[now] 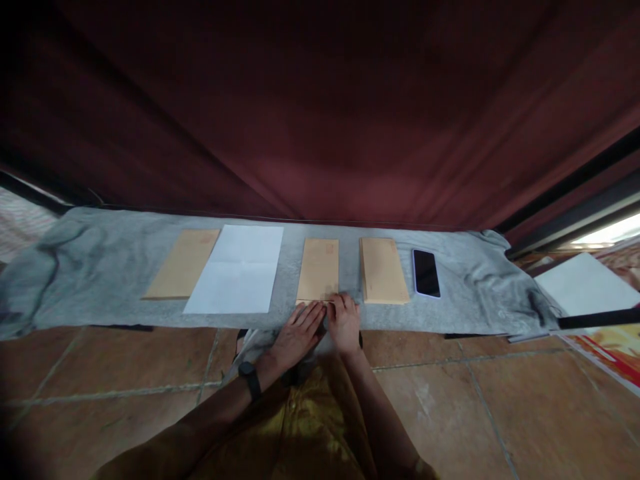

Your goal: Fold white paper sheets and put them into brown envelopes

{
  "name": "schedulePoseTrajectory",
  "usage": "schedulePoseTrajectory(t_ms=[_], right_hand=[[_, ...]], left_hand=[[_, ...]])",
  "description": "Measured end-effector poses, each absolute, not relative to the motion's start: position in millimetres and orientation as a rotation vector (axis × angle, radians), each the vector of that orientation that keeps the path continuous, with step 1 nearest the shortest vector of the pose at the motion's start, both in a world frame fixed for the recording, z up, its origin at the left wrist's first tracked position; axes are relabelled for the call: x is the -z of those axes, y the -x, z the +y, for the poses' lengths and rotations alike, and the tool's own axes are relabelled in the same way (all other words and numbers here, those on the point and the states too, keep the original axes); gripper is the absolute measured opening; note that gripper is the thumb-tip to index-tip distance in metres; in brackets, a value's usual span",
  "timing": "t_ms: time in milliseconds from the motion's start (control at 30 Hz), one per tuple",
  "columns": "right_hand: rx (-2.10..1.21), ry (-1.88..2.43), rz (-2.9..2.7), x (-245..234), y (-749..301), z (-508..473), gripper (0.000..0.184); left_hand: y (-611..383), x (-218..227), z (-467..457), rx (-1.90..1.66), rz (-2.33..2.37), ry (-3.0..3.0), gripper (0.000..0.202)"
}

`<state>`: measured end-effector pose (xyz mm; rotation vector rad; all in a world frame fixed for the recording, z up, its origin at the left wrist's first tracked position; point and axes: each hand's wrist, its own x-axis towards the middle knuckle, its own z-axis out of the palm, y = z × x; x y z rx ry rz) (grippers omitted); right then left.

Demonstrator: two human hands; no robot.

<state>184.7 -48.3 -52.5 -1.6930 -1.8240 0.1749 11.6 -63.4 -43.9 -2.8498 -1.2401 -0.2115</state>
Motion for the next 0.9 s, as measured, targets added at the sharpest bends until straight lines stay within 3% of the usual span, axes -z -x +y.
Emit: schedulePoseTrajectory(t_ms=[467, 900], right_hand=[[-0.213, 1.455, -2.088, 64, -183, -82, 0.049], [-0.132, 1.513, -2.156, 66, -184, -84, 0.05]], left_hand=[[-14, 45, -67, 0.225, -1.251, 2.824, 0.053], [-9, 43, -69, 0.253, -1.285, 2.792, 0.061]])
